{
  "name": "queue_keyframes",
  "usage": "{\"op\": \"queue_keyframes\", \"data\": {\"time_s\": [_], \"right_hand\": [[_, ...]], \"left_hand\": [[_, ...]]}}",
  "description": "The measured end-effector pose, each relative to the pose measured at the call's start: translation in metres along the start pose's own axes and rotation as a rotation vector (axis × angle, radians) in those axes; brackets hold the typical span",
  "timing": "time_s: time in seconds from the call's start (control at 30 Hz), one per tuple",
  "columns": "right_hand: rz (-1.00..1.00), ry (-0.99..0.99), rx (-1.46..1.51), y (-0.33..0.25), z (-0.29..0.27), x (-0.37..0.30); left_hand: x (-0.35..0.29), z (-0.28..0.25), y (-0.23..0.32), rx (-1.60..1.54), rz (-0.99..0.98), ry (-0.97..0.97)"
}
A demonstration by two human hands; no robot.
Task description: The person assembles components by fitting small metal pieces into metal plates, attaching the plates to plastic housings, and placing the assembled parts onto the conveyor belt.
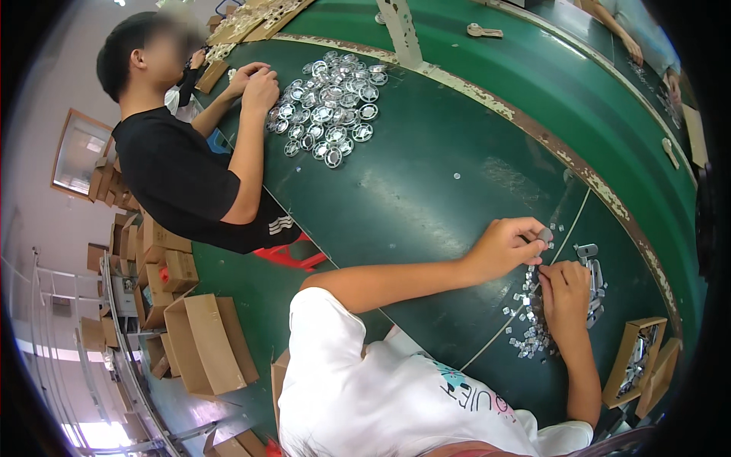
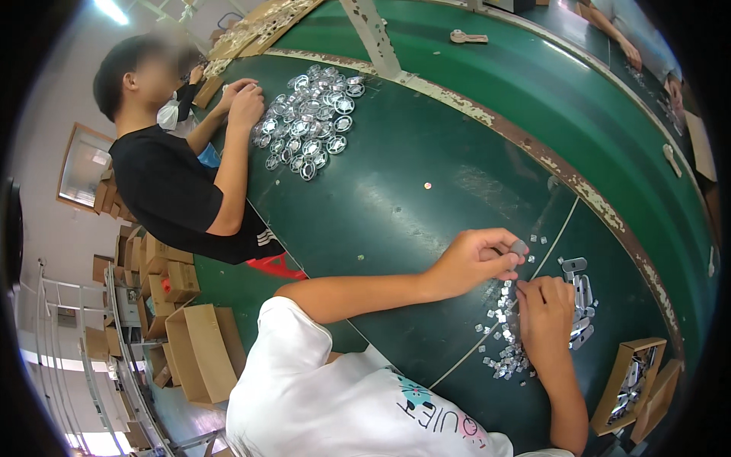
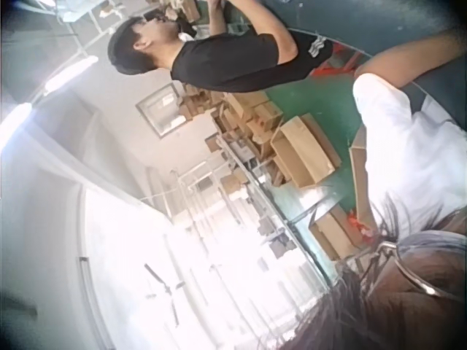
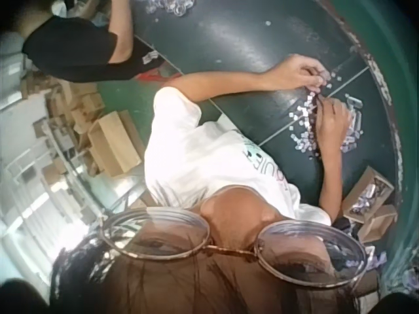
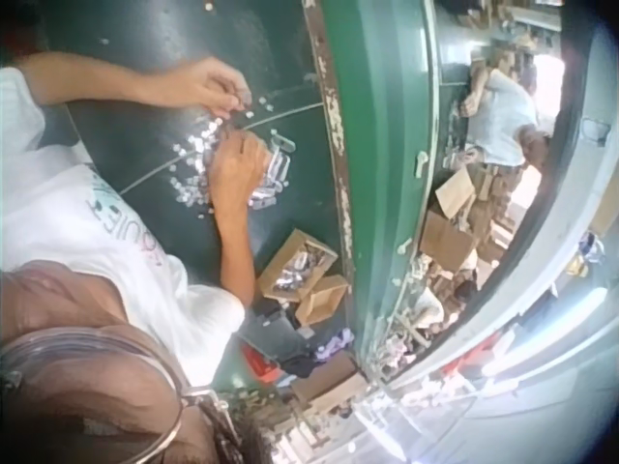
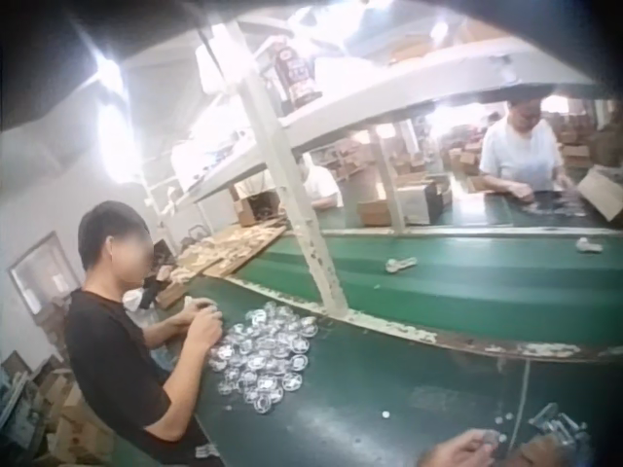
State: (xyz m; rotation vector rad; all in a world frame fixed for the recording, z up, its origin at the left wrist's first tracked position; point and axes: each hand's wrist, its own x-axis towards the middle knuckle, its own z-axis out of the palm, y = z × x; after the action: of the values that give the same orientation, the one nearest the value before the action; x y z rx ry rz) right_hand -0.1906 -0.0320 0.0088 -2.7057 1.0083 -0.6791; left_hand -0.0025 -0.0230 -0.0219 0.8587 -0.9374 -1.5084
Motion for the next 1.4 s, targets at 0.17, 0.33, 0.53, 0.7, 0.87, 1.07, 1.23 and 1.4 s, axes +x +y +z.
{"op": "queue_keyframes", "data": {"time_s": [0.17, 0.33, 0.53, 0.7, 0.87, 1.07, 1.23, 1.4], "right_hand": [[0.146, -0.051, 0.198, 0.008, 0.001, -0.002], [0.129, 0.027, 0.038, 0.015, 0.002, -0.005], [0.017, 0.008, 0.096, 0.027, -0.002, 0.008], [-0.034, -0.007, 0.004, 0.037, 0.001, 0.000], [0.050, -0.013, 0.111, 0.040, -0.006, -0.001], [0.133, -0.008, 0.092, 0.039, -0.003, -0.001], [0.432, 0.095, 0.933, 0.020, 0.000, -0.006], [0.440, 0.136, 0.949, 0.014, 0.008, -0.013]], "left_hand": [[-0.006, 0.001, 0.005, 0.087, -0.067, 0.012], [-0.005, 0.007, -0.007, 0.036, -0.093, -0.038], [-0.004, -0.004, 0.011, 0.033, -0.093, 0.011], [-0.002, 0.000, 0.015, 0.033, -0.240, 0.013], [-0.005, 0.010, 0.013, 0.074, -0.248, -0.019], [-0.005, 0.008, 0.011, 0.100, -0.250, 0.003], [-0.006, 0.011, 0.014, 0.083, -0.325, 0.003], [-0.010, 0.014, 0.008, 0.071, -0.262, -0.072]]}}
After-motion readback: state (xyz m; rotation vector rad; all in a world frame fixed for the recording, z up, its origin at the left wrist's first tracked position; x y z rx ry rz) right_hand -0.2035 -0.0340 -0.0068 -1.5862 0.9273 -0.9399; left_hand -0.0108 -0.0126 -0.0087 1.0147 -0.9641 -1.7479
